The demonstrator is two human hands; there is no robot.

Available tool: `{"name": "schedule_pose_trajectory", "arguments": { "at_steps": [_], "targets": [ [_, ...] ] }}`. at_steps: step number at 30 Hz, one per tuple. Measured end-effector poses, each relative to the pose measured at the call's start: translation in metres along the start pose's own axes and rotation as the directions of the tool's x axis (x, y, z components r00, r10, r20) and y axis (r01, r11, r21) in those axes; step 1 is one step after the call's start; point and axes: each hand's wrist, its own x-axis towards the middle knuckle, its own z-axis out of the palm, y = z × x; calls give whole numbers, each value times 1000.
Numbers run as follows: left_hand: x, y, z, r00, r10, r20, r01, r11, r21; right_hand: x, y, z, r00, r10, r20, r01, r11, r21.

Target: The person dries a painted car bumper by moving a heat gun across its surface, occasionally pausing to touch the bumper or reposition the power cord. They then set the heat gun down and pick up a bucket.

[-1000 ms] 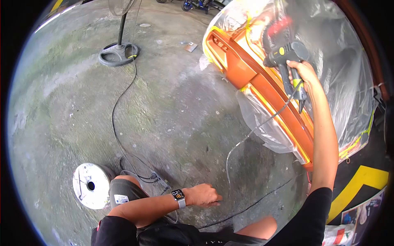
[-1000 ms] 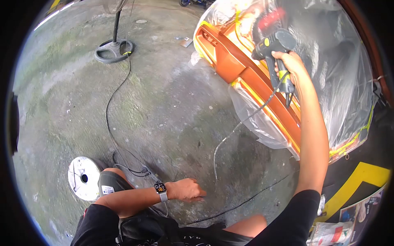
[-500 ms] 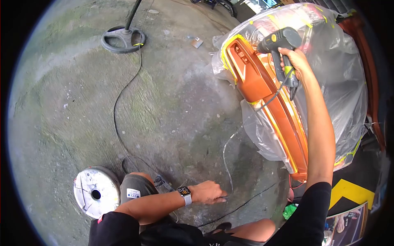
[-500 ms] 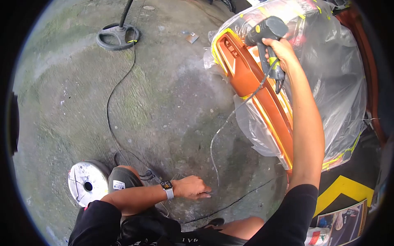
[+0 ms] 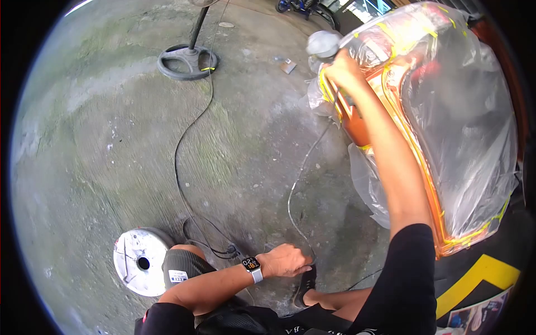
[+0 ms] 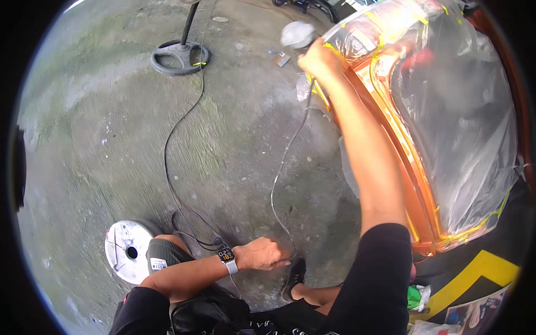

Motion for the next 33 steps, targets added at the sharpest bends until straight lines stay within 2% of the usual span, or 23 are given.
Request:
{"name": "schedule_pose_trajectory", "arguments": {
  "at_steps": [2,6,8,13,15,27,33],
  "targets": [
    [-2,1,-2,999,-53,-5,53,998,29,-14,-6,30,1000,-15,20,17,998,-68],
    [-2,-5,15,999,-1,-45,2,1000,23,-38,-11,90,991,-80,110,99,978,-186],
    [-2,-5,19,1000,14,8,-14,1000,27,-48,-7,119,992,-108,68,121,964,-238],
    [-9,1,22,1000,0,16,0,1000,30,-72,13,167,989,-148,29,150,933,-327],
    [-10,1,24,1000,3,25,-4,999,38,-83,24,173,987,-157,12,151,916,-373],
    [-15,-3,25,999,15,48,-16,1000,15,-205,100,162,992,-124,28,126,923,-364],
    [-16,-3,32,995,6,95,-10,999,45,-233,138,200,993,-102,67,121,898,-424]
  ]
}}
